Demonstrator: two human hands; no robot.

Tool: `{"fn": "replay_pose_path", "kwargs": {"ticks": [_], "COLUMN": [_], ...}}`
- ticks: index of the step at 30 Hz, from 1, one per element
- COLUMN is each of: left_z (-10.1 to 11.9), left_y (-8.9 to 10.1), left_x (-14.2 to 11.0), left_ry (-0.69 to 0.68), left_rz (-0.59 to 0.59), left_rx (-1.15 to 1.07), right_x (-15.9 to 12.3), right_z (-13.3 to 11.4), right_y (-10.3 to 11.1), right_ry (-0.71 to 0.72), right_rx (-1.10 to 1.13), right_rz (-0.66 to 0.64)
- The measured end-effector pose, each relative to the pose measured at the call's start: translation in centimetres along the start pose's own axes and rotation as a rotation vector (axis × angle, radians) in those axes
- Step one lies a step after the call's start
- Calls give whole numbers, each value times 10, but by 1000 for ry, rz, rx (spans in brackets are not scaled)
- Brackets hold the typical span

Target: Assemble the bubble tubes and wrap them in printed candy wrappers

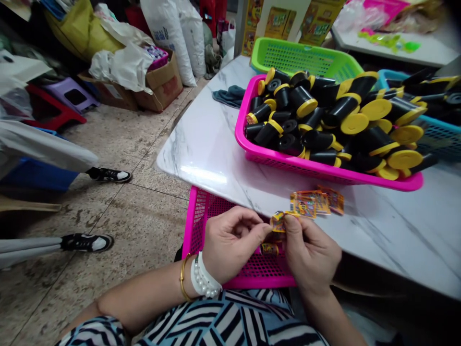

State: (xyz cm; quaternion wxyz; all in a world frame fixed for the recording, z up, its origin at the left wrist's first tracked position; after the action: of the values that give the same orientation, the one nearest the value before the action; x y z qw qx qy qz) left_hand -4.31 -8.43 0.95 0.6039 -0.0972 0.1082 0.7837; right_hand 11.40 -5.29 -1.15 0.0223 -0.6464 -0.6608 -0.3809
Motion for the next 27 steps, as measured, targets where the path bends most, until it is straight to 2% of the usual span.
{"fn": "replay_pose_path", "kwargs": {"ticks": [2, 6, 10, 12, 14, 18, 20, 24, 27], "left_z": [-1, -5, -6, -3, 3, 9, 7, 0, 0], "left_y": [2, 3, 5, 6, 7, 6, 4, 3, 4], "left_x": [0, 1, 3, 3, 1, -3, -4, -7, -6], "left_ry": [-3, -15, 66, 17, -87, -173, -162, -42, -54], "left_rz": [5, -66, -34, 13, 39, 27, 19, 39, 28], "left_rx": [-10, -17, -213, -229, -153, -79, -88, -205, -185], "right_x": [1, 0, 3, 7, 11, 12, 10, 8, 8], "right_z": [-1, -5, -6, -7, -9, -17, -21, -23, -25], "right_y": [-1, -5, -9, -9, -9, -11, -12, -13, -15], "right_ry": [31, 136, 150, 121, 118, 167, 186, 203, 242], "right_rx": [10, 53, 32, 34, 38, 53, 65, 31, -10], "right_rz": [-9, -83, -51, 1, 39, 63, 59, 78, 76]}}
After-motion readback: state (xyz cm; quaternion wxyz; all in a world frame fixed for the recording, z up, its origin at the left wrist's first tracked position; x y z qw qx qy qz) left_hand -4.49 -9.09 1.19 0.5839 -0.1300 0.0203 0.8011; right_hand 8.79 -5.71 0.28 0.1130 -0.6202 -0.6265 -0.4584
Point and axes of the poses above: each hand's wrist, its own x-axis towards the middle knuckle, its own y-axis out of the back of the hand, z = x × y, the point moved 1 cm from there along x, towards the middle knuckle, and after that the axes turned 13 degrees about y, right-handed, at the moved point
